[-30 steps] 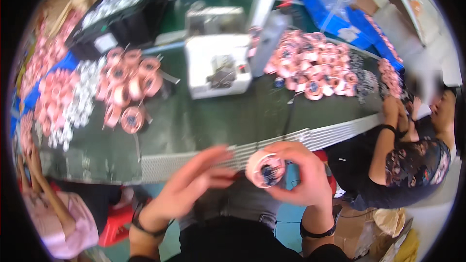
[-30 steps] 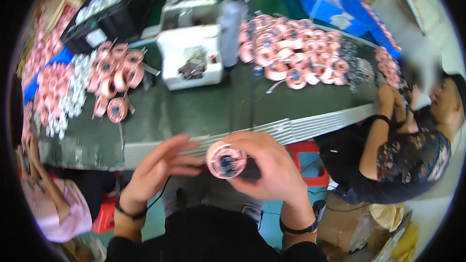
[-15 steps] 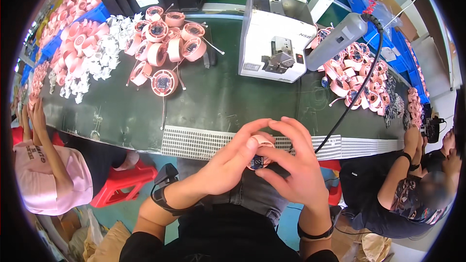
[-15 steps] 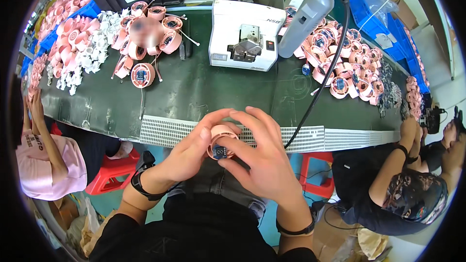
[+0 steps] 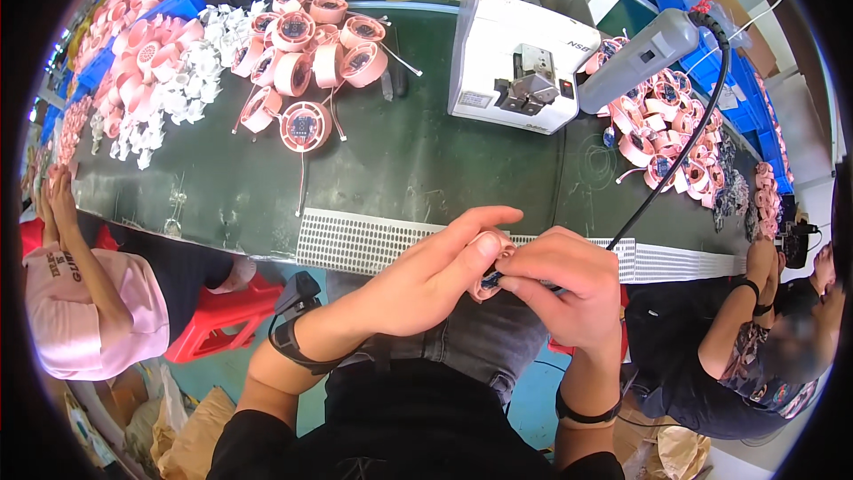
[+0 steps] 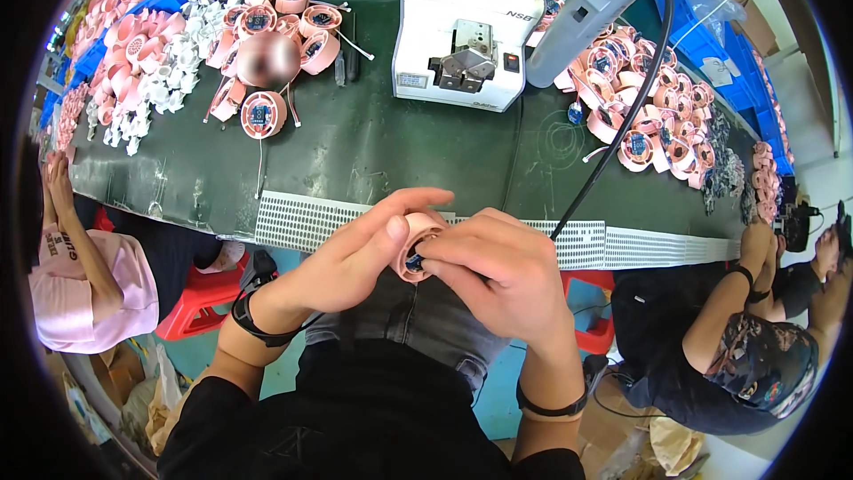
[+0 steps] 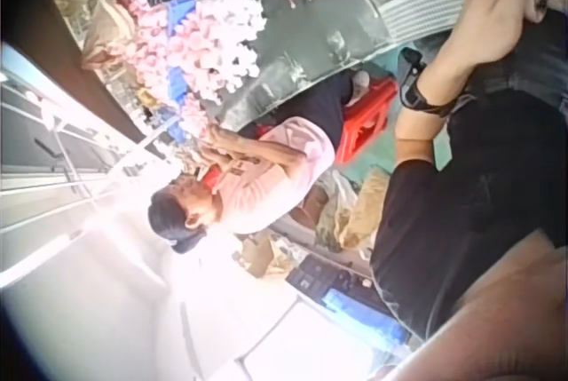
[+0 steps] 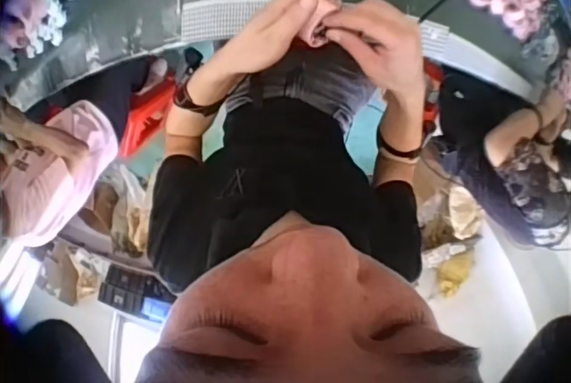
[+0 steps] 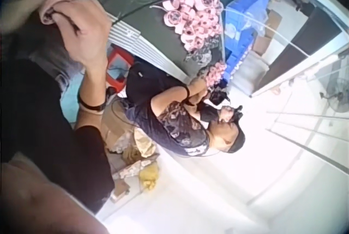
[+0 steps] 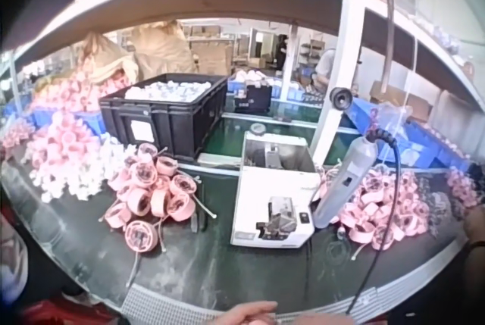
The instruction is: The person is assembling pink plastic components with wires on an assembly line using an electric tool.
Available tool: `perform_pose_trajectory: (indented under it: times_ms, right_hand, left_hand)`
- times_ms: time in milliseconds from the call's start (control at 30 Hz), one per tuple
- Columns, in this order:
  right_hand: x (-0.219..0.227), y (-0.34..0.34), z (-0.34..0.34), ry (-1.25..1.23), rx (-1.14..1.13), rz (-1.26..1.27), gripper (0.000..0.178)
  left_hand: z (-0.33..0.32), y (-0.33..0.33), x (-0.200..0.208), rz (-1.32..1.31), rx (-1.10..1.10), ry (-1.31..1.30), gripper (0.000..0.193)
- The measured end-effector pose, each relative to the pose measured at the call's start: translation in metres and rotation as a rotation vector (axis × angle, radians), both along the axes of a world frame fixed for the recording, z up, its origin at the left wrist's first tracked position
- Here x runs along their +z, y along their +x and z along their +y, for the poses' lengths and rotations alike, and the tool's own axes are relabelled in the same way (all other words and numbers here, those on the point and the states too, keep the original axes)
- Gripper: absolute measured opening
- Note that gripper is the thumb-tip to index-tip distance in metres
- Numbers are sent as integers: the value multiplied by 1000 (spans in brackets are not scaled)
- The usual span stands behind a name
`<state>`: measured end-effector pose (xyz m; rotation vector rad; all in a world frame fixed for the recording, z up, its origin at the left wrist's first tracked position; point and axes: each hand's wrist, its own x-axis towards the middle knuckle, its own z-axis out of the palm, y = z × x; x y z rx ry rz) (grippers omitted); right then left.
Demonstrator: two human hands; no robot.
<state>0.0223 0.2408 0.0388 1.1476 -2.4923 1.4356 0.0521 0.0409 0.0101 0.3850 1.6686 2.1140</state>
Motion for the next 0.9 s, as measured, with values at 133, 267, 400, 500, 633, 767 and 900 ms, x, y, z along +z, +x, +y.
perform_pose_trajectory:
  times_ms: [133,267,400,500,633,767,900]
  right_hand:
    - [-5,1,-3,8,18,4,19]
    - [-10,7,-7,28,-92,35,20]
    - [-10,11,-8,52,-190,41,24]
    - [-13,14,-17,-16,-325,4,31]
    - [-25,12,-18,-101,-381,-95,39]
    - [-29,11,-19,-254,-332,-223,29]
    - [-31,6,-18,-348,-290,-379,25]
  left_hand:
    - [3,1,2,-115,47,20,43]
    - [1,-1,-4,-135,52,49,43]
    - [3,-2,3,-151,42,-9,44]
    - [2,-2,2,-178,50,30,44]
    - [2,-2,2,-148,61,161,51]
    - [1,-2,0,-130,45,155,56]
    - [1,-6,-2,8,88,-111,53]
